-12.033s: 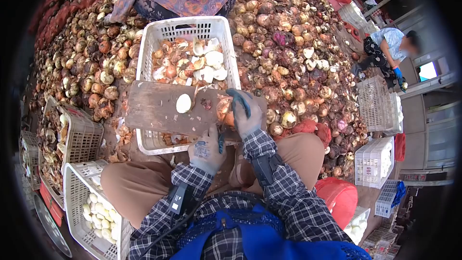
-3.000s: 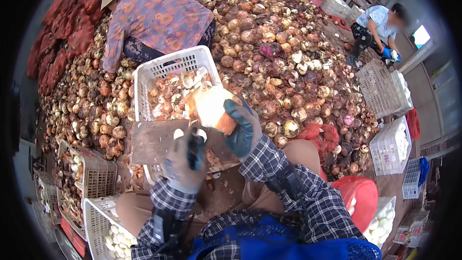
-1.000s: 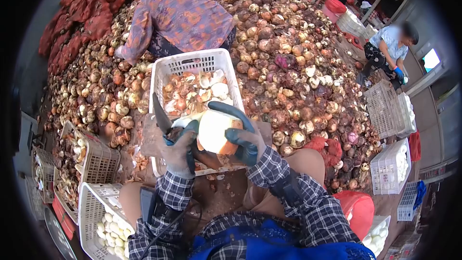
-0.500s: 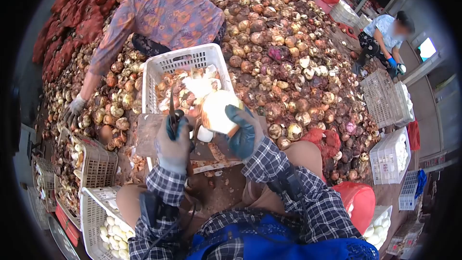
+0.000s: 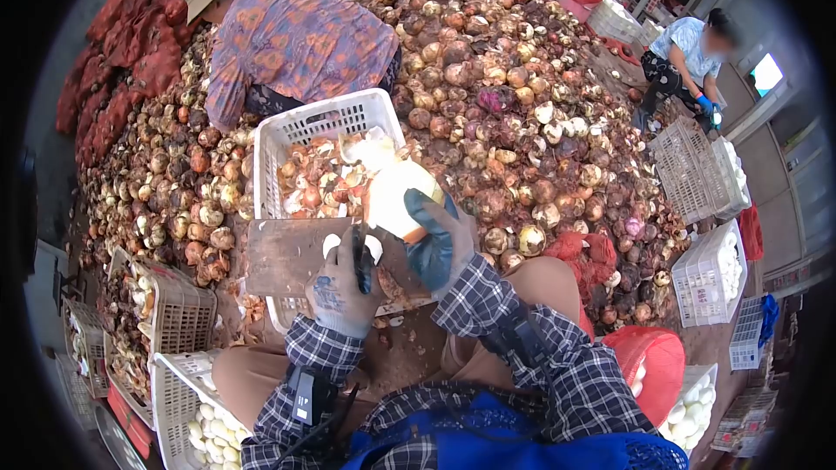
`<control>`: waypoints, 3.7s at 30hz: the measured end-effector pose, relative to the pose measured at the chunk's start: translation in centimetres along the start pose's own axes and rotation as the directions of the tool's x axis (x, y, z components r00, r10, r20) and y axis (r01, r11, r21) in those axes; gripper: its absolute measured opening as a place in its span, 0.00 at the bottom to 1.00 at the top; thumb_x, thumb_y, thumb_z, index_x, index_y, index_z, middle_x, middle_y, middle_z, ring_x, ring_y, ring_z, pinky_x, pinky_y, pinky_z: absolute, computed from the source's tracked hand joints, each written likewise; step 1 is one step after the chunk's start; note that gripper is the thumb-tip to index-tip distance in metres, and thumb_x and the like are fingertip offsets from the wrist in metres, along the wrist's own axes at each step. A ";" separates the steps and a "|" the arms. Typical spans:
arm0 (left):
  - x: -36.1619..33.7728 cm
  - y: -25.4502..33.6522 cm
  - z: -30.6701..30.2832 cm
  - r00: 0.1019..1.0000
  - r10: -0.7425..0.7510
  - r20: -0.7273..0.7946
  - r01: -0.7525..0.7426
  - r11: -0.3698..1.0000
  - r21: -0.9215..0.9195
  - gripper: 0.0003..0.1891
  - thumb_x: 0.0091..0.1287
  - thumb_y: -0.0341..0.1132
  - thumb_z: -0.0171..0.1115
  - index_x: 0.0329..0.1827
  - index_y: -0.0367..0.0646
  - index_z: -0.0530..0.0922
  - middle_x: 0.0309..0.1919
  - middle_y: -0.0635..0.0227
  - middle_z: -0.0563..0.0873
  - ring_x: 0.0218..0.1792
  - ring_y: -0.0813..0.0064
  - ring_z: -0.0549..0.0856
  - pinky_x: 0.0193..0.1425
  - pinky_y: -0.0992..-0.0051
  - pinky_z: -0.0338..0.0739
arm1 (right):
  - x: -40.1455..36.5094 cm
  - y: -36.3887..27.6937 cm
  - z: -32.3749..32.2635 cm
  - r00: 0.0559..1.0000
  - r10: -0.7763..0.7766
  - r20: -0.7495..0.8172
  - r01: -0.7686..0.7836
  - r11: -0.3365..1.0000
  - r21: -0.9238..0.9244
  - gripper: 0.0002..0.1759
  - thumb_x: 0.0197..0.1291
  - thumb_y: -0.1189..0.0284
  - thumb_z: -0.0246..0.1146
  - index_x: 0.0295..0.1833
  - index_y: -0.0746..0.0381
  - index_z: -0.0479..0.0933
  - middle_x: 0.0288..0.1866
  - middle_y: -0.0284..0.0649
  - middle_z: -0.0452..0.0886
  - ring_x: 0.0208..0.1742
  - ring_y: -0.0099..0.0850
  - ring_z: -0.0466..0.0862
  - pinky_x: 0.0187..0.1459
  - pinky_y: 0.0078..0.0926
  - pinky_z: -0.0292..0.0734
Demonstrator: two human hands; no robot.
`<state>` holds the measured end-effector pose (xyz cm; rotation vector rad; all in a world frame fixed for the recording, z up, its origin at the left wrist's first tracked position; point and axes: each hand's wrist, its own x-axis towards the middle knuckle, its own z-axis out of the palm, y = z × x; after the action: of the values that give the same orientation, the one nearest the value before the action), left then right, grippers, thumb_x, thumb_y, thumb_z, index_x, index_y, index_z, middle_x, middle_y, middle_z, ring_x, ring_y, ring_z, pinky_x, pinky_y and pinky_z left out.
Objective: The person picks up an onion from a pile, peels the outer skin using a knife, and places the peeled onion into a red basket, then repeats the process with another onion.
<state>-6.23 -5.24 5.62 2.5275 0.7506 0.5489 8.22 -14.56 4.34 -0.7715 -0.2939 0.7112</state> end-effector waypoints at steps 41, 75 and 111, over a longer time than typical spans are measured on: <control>1.1 -1.2 -1.7 0.968 0.080 -0.240 -0.142 0.957 -0.253 0.25 0.52 0.38 0.70 0.53 0.39 0.77 0.35 0.57 0.84 0.33 0.57 0.86 0.36 0.65 0.80 | -0.3 -1.5 2.9 0.992 0.117 0.037 -0.083 0.863 -0.499 0.35 0.40 0.82 0.66 0.60 0.69 0.71 0.48 0.40 0.82 0.48 0.26 0.82 0.53 0.24 0.77; 1.6 -2.1 -0.3 0.865 -0.472 0.169 0.213 0.039 -0.976 0.08 0.63 0.28 0.62 0.42 0.32 0.80 0.25 0.66 0.83 0.20 0.78 0.80 0.21 0.78 0.74 | -0.4 -0.7 3.8 0.962 0.271 0.047 -0.227 0.880 -0.417 0.35 0.49 0.76 0.69 0.64 0.69 0.67 0.52 0.43 0.80 0.51 0.30 0.82 0.54 0.26 0.78; 1.6 -2.0 -2.7 0.918 -0.323 0.229 0.315 0.245 -0.917 0.11 0.66 0.27 0.59 0.50 0.35 0.78 0.29 0.67 0.84 0.21 0.85 0.77 0.22 0.83 0.71 | -0.7 -1.8 2.8 0.999 0.027 0.036 -0.014 0.949 -0.314 0.25 0.61 0.73 0.55 0.64 0.69 0.67 0.54 0.47 0.78 0.53 0.33 0.81 0.55 0.28 0.76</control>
<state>-7.15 -1.98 7.18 1.1764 0.6237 0.5971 7.22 -14.49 7.60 -1.0653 -0.4433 0.7085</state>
